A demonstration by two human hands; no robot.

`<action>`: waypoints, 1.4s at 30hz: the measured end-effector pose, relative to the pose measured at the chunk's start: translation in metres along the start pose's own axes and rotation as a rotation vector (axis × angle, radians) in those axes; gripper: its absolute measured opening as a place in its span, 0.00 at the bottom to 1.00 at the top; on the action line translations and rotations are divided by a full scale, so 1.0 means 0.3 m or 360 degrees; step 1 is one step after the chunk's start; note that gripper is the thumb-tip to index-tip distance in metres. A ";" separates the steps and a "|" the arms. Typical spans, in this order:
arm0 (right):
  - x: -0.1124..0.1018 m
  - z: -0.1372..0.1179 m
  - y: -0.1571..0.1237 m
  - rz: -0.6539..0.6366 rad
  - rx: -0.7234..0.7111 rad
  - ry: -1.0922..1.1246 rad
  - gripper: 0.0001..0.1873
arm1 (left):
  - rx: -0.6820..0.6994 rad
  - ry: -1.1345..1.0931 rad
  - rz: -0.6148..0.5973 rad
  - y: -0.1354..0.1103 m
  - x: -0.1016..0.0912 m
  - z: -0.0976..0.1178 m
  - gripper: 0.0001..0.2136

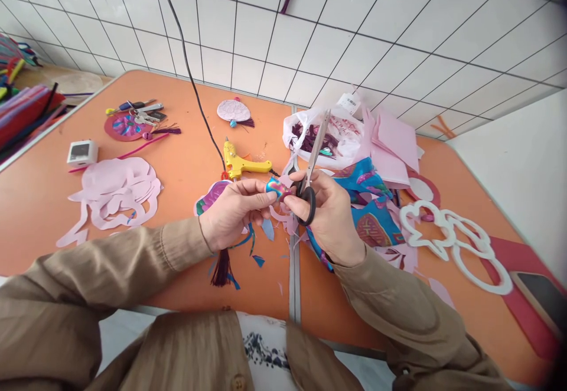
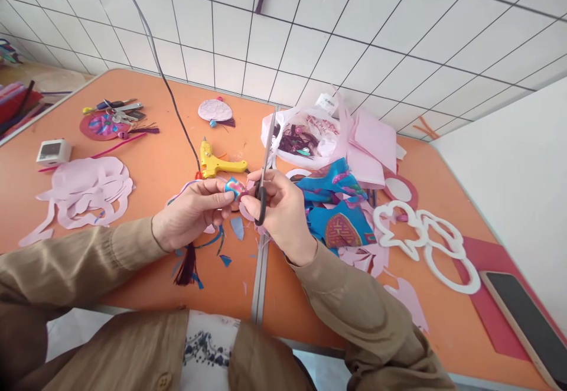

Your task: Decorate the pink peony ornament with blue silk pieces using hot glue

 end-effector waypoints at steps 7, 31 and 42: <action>0.004 -0.002 -0.005 -0.0009 0.0045 -0.0014 0.16 | 0.0025 -0.0028 -0.0027 0.000 0.004 0.001 0.10; 0.039 0.052 -0.069 -0.0622 0.0002 -0.0115 0.24 | 0.0097 -0.0304 0.0227 0.005 0.012 0.046 0.09; 0.049 0.061 -0.071 -0.0559 0.0003 -0.0080 0.25 | 0.0128 -0.0345 0.0188 0.001 0.011 0.020 0.07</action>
Point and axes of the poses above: each hand's wrist, its own y-axis towards the middle knuckle, its own x-axis out of the palm, z = x × y, the point moved 1 cm from there along y, towards the middle knuckle
